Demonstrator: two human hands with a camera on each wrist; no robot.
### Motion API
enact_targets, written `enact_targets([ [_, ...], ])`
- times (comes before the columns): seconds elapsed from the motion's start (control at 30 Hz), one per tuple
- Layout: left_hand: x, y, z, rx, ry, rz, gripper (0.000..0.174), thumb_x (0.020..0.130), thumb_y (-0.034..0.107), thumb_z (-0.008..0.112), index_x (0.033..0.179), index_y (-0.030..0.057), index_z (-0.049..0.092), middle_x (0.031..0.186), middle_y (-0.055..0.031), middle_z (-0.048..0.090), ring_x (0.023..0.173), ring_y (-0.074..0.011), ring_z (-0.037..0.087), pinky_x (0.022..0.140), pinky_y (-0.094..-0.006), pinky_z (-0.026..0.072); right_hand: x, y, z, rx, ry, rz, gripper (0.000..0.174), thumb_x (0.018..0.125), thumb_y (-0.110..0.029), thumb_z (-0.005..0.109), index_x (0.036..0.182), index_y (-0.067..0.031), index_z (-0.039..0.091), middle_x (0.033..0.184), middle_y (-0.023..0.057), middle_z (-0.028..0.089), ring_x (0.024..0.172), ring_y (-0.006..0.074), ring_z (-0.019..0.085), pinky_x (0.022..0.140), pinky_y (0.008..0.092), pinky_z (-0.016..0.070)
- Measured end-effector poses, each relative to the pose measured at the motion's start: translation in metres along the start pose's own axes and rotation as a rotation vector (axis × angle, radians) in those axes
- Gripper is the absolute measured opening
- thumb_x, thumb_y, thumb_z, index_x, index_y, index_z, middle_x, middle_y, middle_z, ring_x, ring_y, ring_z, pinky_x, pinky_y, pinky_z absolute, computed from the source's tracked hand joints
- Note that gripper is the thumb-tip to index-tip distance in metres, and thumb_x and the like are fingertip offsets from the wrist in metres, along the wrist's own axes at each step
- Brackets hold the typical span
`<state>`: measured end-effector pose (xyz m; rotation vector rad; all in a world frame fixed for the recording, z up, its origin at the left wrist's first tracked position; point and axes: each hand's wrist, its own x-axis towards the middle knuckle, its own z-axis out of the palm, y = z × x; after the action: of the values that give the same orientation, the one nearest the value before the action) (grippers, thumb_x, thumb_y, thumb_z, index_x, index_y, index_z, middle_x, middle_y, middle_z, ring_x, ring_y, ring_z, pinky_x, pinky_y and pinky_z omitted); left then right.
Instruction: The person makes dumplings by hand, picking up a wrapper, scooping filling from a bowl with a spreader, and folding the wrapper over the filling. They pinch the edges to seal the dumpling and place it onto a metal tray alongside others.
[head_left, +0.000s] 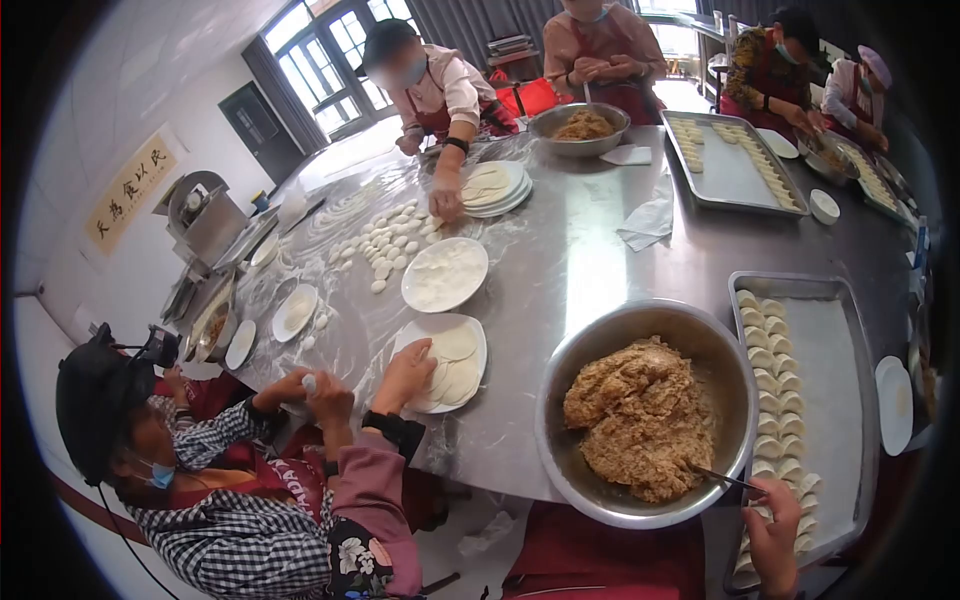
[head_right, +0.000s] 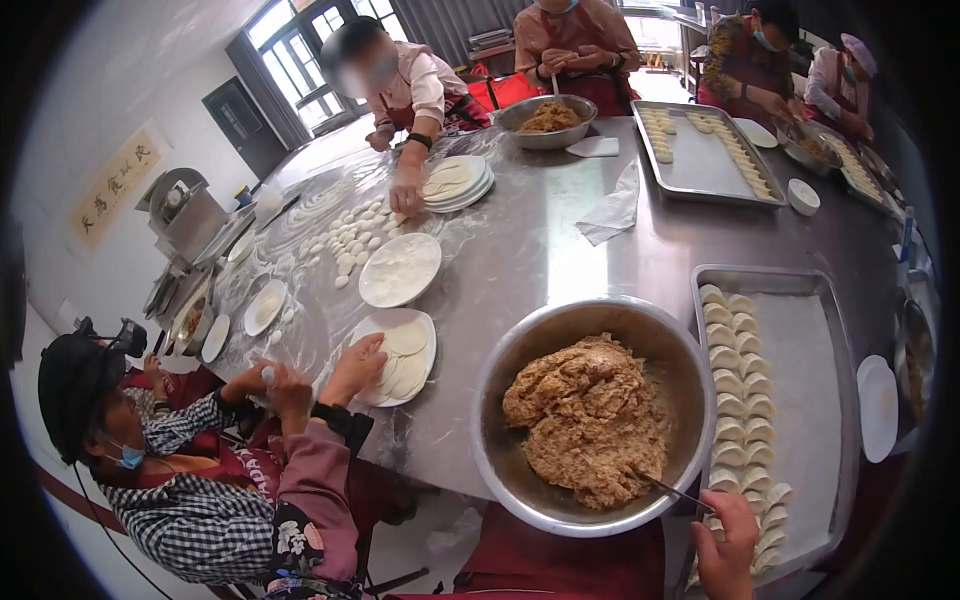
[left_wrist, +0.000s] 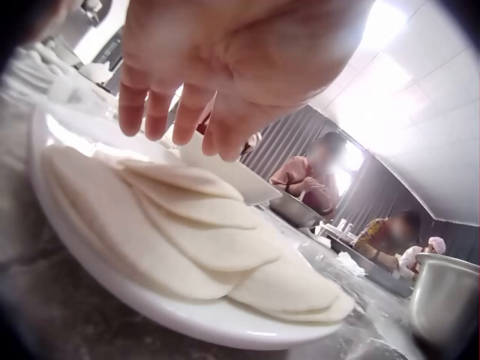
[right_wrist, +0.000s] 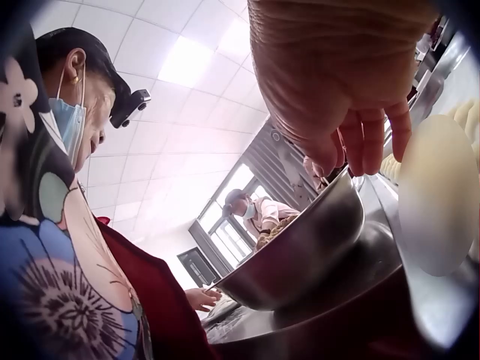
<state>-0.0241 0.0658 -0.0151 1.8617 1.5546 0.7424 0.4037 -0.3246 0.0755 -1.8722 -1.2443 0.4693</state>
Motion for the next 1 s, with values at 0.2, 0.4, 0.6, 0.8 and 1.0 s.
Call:
enact_targets([
  [0.2, -0.010, 0.017, -0.007, 0.323, 0.022, 0.153, 0.035, 0.079, 0.015, 0.060, 0.113, 0.0060, 0.061, 0.109, -0.0183, 0.062, 0.101, -0.0328, 0.060, 0.088, -0.0377, 0.0467, -0.002, 0.004, 0.005, -0.025, -0.038, -0.087, 0.034, 0.068, 0.004, 0.059, 0.102, 0.0010, 0.061, 0.094, 0.0111, 0.060, 0.087, 0.0216, 0.058, 0.073, 0.0296, 0.0451],
  [0.4, -0.019, 0.000, -0.014, 0.212, 0.010, 0.079, 0.029, 0.082, 0.006, 0.053, 0.109, 0.0069, 0.062, 0.104, -0.0173, 0.062, 0.093, -0.0333, 0.061, 0.080, -0.0370, 0.0484, -0.001, 0.004, 0.020, 0.167, 0.092, 0.102, 0.036, 0.071, 0.005, 0.059, 0.106, 0.0010, 0.060, 0.093, 0.0091, 0.058, 0.083, 0.0191, 0.058, 0.072, 0.0280, 0.0452],
  [0.6, -0.029, 0.014, -0.020, 0.389, 0.001, 0.159, 0.027, 0.081, 0.004, 0.051, 0.105, 0.0077, 0.063, 0.103, -0.0156, 0.063, 0.090, -0.0326, 0.061, 0.078, -0.0378, 0.0487, 0.012, -0.012, 0.029, 0.343, 0.113, 0.090, 0.037, 0.074, 0.002, 0.062, 0.110, -0.0016, 0.061, 0.082, 0.0054, 0.057, 0.073, 0.0138, 0.056, 0.067, 0.0250, 0.0443],
  [0.8, -0.030, 0.014, -0.031, 0.382, -0.071, 0.072, 0.032, 0.069, 0.008, 0.059, 0.100, 0.0058, 0.064, 0.093, -0.0180, 0.064, 0.087, -0.0344, 0.061, 0.076, -0.0388, 0.0492, 0.028, -0.033, 0.027, 0.080, 0.007, -0.193, 0.015, 0.077, -0.003, 0.066, 0.092, -0.0028, 0.067, 0.072, 0.0102, 0.058, 0.067, 0.0249, 0.057, 0.061, 0.0323, 0.0443],
  [1.0, -0.028, 0.006, -0.030, 0.644, 0.270, 0.632, 0.017, 0.066, 0.007, 0.062, 0.080, -0.0003, 0.056, 0.075, -0.0144, 0.059, 0.067, -0.0283, 0.058, 0.062, -0.0371, 0.0454, 0.035, -0.033, 0.022, -0.041, 0.037, -0.329, 0.008, 0.079, -0.003, 0.065, 0.087, -0.0011, 0.065, 0.074, 0.0124, 0.062, 0.065, 0.0272, 0.060, 0.058, 0.0338, 0.0468],
])
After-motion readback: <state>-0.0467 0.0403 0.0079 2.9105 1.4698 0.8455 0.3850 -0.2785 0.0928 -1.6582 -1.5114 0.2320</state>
